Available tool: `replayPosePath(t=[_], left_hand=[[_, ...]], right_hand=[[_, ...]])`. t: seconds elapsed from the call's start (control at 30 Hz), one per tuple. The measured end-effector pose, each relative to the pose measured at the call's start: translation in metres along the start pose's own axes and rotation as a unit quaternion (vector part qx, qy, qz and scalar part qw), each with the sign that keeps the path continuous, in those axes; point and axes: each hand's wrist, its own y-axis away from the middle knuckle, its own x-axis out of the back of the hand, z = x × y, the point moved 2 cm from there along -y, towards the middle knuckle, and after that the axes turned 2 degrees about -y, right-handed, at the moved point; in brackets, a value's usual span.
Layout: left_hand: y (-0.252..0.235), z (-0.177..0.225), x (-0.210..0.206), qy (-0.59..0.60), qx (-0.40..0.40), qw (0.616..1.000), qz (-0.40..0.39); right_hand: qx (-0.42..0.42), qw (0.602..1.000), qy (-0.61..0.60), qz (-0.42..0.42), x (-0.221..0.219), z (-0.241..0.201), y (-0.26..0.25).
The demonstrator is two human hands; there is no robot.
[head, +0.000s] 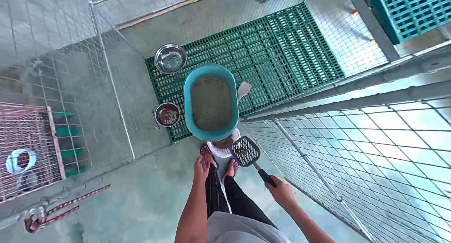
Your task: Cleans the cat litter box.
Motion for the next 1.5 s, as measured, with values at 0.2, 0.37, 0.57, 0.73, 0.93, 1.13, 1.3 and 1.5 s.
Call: replayPosePath(t=[0.2,0.37,0.57,0.73,0.93,1.13,1.3,1.5], left_hand=[[-0.015,0.033,-0.058,-0.082,-0.044,0.994,-0.049],[-0.059,0.030,-0.094,-0.003,-0.049,0.997,-0.060],[-0.044,0.040,-0.099,0.017,-0.016,0.998,-0.058],[-0.004,0.055,-0.091,0.086,0.028,0.993,-0.069],[0.000,0.087,-0.126,0.111,0.064,0.987,-0.092],[-0.011,0.071,-0.107,0.029,0.017,0.996,-0.082],[-0.031,0.087,-0.085,-0.071,-0.039,0.995,-0.058],[-0.049,0.071,-0.070,-0.027,-0.025,0.995,-0.091]], right_hand=[[-0.049,0.995,0.073,-0.047,-0.016,-0.032,-0.020],[-0.048,0.998,0.038,-0.016,0.003,-0.006,0.020],[-0.071,0.997,-0.026,0.000,0.002,0.016,0.044],[-0.071,0.997,-0.030,-0.012,-0.007,0.019,0.043],[-0.059,0.997,-0.043,0.022,0.001,0.005,0.043],[0.013,0.993,-0.073,0.092,0.022,-0.022,0.073],[0.090,0.979,-0.111,0.142,0.021,-0.064,0.067],[0.115,0.989,-0.079,0.042,0.053,-0.187,0.023]])
